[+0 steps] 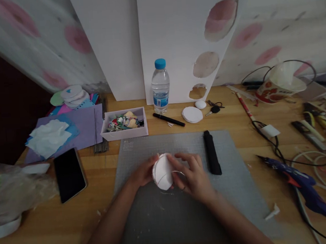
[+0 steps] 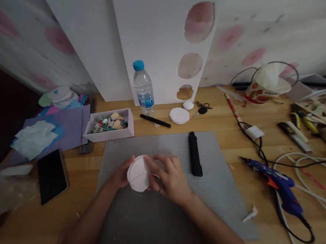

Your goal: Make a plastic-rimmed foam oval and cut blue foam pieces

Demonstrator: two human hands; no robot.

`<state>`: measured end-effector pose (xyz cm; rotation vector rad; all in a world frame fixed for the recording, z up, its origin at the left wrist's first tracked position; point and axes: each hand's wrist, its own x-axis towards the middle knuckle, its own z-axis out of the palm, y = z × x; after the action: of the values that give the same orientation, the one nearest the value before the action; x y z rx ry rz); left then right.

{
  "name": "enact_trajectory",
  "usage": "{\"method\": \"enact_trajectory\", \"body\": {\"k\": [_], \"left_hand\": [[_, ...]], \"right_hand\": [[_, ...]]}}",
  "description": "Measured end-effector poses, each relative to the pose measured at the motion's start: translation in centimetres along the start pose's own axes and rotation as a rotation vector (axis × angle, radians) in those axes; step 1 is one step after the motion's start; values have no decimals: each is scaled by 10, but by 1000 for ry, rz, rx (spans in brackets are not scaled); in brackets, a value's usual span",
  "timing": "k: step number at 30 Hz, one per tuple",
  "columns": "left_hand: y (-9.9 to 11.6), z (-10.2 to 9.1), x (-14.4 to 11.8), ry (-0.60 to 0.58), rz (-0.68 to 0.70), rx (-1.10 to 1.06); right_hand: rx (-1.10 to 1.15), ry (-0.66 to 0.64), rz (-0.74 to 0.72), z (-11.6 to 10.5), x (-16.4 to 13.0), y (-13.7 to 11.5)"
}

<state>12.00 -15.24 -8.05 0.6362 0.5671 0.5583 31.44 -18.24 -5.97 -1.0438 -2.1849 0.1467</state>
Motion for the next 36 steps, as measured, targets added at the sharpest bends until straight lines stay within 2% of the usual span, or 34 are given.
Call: {"method": "enact_trajectory", "body": {"k": [5, 10, 17, 22, 27, 29, 31, 33, 36], "left_hand": [[4, 8, -6, -4, 67, -3], [5, 9, -8, -20, 47, 0], [2, 5, -5, 39, 60, -10], [4, 7, -5, 37, 73, -12], [8, 9, -4, -55, 104, -33], [10, 10, -4, -93, 129, -39], [12, 11, -3, -109, 130, -20], [12, 11, -2, -78, 115, 47], [8, 9, -1, 27, 89, 156]], "right_hand": [[-5, 150, -36, 2, -7, 0], [-52, 187, -79, 1, -7, 2], [-77, 250, -78, 1, -8, 4], [50, 342, 47, -3, -5, 2], [396, 404, 311, -3, 1, 2], [518, 383, 410, -2, 3, 4], [603, 317, 447, -2, 6, 5], [653, 216, 425, -2, 7, 7], [673, 59, 358, -2, 7, 6]]}}
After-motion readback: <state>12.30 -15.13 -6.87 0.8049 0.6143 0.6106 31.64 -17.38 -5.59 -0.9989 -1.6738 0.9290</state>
